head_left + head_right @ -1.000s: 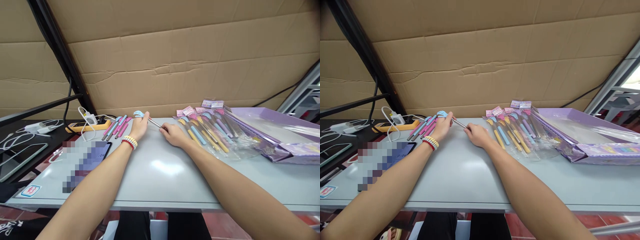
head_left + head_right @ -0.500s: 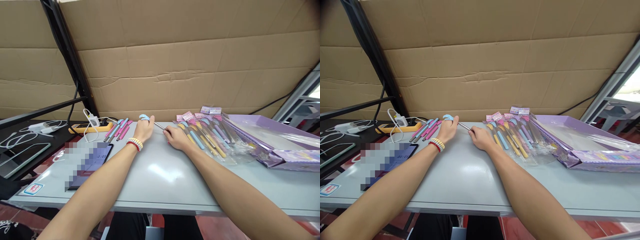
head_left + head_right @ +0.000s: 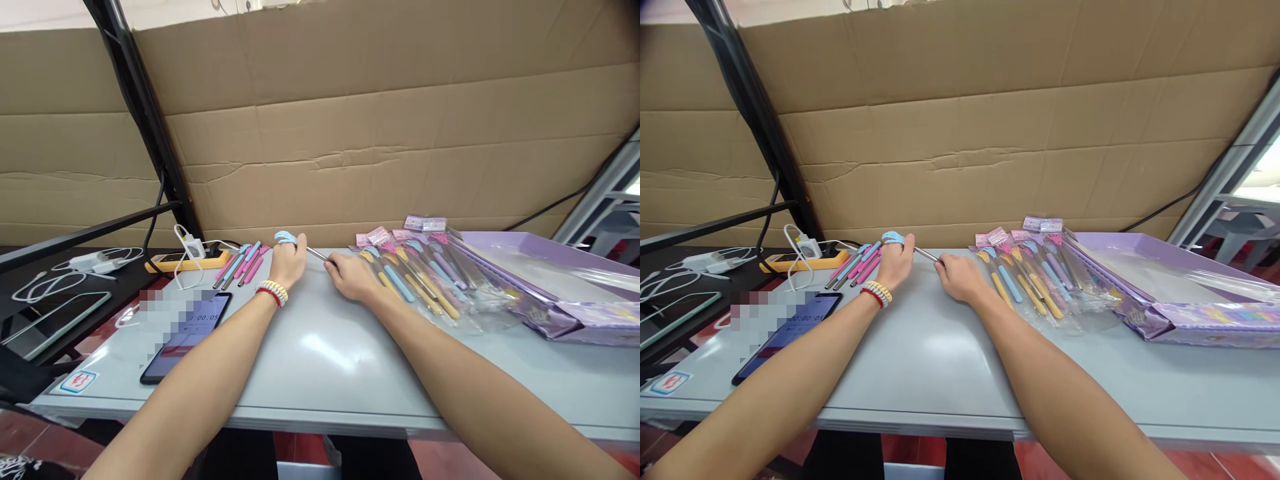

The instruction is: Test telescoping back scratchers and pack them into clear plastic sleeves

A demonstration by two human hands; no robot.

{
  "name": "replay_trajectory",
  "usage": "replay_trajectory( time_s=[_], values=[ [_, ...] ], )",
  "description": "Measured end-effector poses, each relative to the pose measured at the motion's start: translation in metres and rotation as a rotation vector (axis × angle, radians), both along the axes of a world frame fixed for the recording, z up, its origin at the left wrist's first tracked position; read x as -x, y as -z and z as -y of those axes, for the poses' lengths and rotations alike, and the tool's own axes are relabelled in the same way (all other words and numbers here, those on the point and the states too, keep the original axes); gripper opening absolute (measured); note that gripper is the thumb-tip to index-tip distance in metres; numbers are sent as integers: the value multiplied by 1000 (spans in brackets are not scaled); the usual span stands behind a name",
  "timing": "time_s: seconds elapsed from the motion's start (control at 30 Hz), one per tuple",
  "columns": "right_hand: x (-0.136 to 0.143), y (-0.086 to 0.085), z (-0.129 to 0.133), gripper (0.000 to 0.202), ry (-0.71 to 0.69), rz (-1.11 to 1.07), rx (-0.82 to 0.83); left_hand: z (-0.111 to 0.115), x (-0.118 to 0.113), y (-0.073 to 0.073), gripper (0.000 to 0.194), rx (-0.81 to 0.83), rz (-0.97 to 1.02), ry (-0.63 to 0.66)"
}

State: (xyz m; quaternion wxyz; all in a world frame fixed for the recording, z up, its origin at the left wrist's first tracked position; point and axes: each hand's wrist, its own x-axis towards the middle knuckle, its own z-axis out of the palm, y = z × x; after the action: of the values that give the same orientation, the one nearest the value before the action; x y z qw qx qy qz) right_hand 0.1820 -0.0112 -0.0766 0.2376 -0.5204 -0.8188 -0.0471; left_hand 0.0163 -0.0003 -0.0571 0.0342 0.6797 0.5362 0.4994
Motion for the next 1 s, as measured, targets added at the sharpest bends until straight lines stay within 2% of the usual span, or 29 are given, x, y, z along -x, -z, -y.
replay_trajectory(
  time_s=[0.13,0.57,0.8,1.0],
  values=[
    [-1,-3,2,27,21,24,-25,2,-3,-2,45,-41,-17,20],
    [-15,-6,4,27,28,42,-43,4,-9,3,42,-7,-52,66],
    [-17,-4,1,27,4,-16,-57,6,-10,2,40,-29,-44,80],
    [-12,0,2,26,-36,-160,-35,7,-9,2,40,-43,6,87]
  ],
)
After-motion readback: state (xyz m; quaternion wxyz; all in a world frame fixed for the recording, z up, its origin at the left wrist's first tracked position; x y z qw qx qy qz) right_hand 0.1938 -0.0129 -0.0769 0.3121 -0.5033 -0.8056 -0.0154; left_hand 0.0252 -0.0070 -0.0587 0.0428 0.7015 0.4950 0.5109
